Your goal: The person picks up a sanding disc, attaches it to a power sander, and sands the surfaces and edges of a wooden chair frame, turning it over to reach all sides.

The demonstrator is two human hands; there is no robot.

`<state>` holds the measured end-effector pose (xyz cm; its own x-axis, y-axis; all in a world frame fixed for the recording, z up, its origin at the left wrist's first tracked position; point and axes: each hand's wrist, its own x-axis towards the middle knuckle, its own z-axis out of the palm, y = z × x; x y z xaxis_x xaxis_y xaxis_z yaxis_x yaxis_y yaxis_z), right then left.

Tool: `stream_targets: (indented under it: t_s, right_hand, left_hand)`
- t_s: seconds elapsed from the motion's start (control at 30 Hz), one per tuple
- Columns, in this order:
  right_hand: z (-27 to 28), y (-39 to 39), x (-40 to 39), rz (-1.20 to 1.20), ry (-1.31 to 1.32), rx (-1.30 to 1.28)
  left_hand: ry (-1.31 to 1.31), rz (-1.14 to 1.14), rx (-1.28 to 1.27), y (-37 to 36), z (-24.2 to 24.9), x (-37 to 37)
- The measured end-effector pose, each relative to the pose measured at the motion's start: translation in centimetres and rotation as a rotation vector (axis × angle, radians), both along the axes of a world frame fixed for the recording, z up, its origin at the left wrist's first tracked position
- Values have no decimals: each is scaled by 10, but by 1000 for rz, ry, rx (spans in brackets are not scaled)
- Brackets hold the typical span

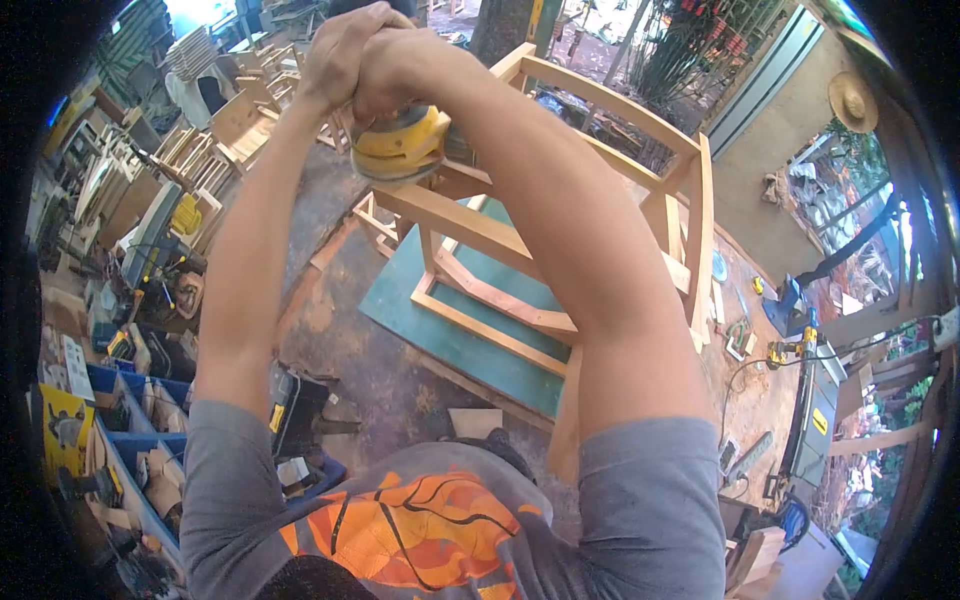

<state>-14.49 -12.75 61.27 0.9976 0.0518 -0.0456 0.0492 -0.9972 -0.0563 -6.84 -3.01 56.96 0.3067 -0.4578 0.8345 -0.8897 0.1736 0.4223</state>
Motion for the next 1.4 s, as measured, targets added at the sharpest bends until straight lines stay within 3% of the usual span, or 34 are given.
stream_targets:
  t_s: [0.03,0.1,0.17,0.23,0.27,0.37,0.43,0.5,1.0,1.1,1.17,1.23,1.33,1.4]
  right_hand:
    - [-7,-1,-3,4,9,7]
    - [-8,-9,-16,165,-222,-15]
    - [-5,-17,-22,187,-167,26]
    - [-16,-13,-24,190,-273,-50]
    - [-6,3,-37,40,-199,-37]
    - [0,-15,-23,260,-132,0]
    - [-6,-7,-24,152,-269,-26]
    - [11,-16,-46,219,-100,35]
    - [-4,-18,-39,108,-246,21]
    - [-9,-22,-37,204,-244,-28]
    - [-2,-22,-49,173,-208,75]
    - [6,-30,-46,302,-196,107]
    - [-8,-21,-35,258,-232,31]
    - [-13,-15,-39,45,-254,83]
  left_hand:
    - [31,-18,7,1,-3,-2]
    - [20,34,2,-4,-4,5]
    - [13,-27,-6,-8,-2,4]
    - [3,-28,10,-4,-3,-6]
    - [-3,-22,21,-1,-3,-12]
    - [25,-58,34,-6,-2,1]
    - [-42,3,43,-3,1,-1]
    - [-109,104,38,-2,0,-11]
    - [-62,17,49,-13,4,-10]
    - [-63,55,67,-8,4,-14]
    - [-24,19,68,-6,2,-18]
    - [-24,78,93,-6,6,-13]
    - [17,62,89,-8,3,-15]
    - [-62,106,151,-3,1,-19]
